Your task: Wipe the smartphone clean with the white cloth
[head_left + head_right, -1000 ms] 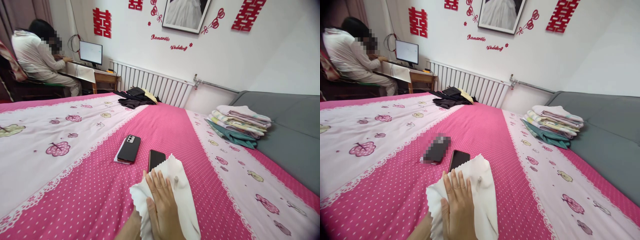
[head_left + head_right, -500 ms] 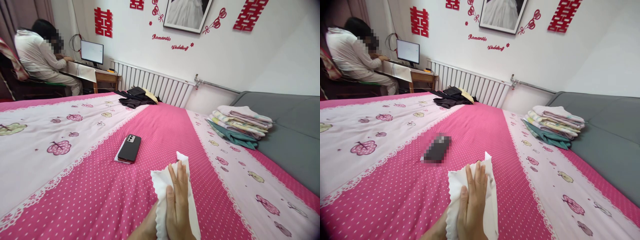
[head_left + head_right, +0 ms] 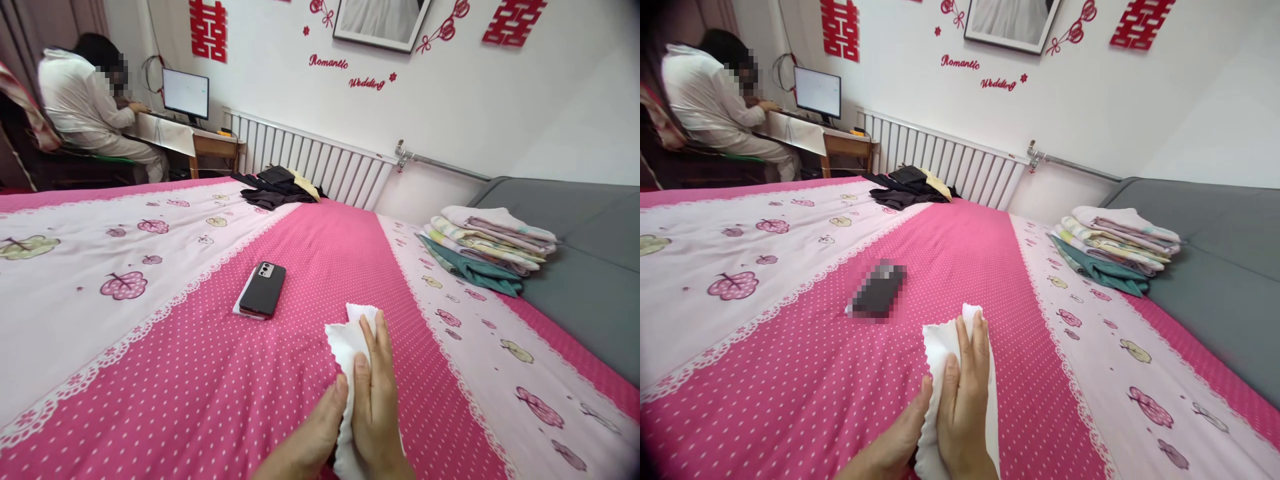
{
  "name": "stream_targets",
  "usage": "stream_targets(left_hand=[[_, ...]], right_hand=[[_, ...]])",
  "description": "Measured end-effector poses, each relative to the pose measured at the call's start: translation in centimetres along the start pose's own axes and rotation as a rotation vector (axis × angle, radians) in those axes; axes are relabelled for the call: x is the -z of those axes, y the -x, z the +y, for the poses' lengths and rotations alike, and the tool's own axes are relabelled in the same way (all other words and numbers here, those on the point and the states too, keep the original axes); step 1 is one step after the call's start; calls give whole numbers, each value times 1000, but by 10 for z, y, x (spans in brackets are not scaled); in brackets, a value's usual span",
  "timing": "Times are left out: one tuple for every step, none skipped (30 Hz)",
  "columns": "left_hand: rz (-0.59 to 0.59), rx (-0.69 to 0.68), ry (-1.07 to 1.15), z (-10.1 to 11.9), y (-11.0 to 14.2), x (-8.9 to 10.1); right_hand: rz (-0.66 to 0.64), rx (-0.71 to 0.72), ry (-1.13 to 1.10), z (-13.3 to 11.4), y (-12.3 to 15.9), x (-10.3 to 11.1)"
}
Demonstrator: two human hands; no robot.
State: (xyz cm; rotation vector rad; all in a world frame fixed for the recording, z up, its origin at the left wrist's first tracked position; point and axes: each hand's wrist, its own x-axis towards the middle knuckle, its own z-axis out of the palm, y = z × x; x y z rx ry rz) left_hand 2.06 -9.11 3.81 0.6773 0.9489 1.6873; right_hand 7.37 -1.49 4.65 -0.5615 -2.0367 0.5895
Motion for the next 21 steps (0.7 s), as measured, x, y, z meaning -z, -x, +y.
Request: stream_targets(left_hand=[[-15, -17, -18, -1, 0, 1], [-41, -34, -46, -1, 1, 2], [-79, -43, -73, -2, 1, 3], [-124, -43, -91, -3, 1, 3], [-175, -33, -98, -3, 1, 3], [-225, -22, -92, -4, 0, 3], [-269, -20, -77, -4, 0, 3], [-305, -31, -61, -4, -1, 2], [-339, -54, -48, -5, -1, 1], [-370, -79, -36, -5, -1, 0], [-396, -102, -26, -5, -2, -1], [-412, -119, -17, -5, -2, -1], [-421, -131, -10, -5, -2, -2], [-424, -142, 1, -5, -2, -3], [-429, -152, 9, -5, -2, -3], [-436, -160, 16, -6, -2, -3], [-449, -167, 21, -7, -2, -3], [-463, -172, 33, -8, -3, -2], [-480, -175, 47, -10, -4, -1], [-498, -176, 64, -12, -5, 0], [-520, -175, 83, -14, -7, 1]], right_hand=[[12, 5, 8, 1, -2, 2], [31, 12, 13, 2, -4, 3], [59, 22, 13, 4, -6, 6], [94, 28, 9, 5, -9, 8], [129, 24, 0, 7, -11, 11], [160, 3, -12, 9, -12, 14], [180, -37, -25, 11, -14, 17], [189, -94, -39, 13, -14, 20], [193, -160, -51, 15, -14, 22], [198, -222, -60, 16, -14, 24], [209, -268, -70, 17, -14, 26], [223, -297, -81, 17, -13, 26], [243, -316, -97, 17, -13, 27], [265, -331, -118, 17, -13, 27], [290, -353, -143, 16, -13, 26], [315, -383, -170, 15, -13, 26], [346, -419, -192, 14, -13, 26], [370, -447, -210, 13, -13, 26], [395, -473, -225, 13, -13, 26], [418, -499, -236, 13, -13, 26], [441, -524, -244, 12, -13, 27]])
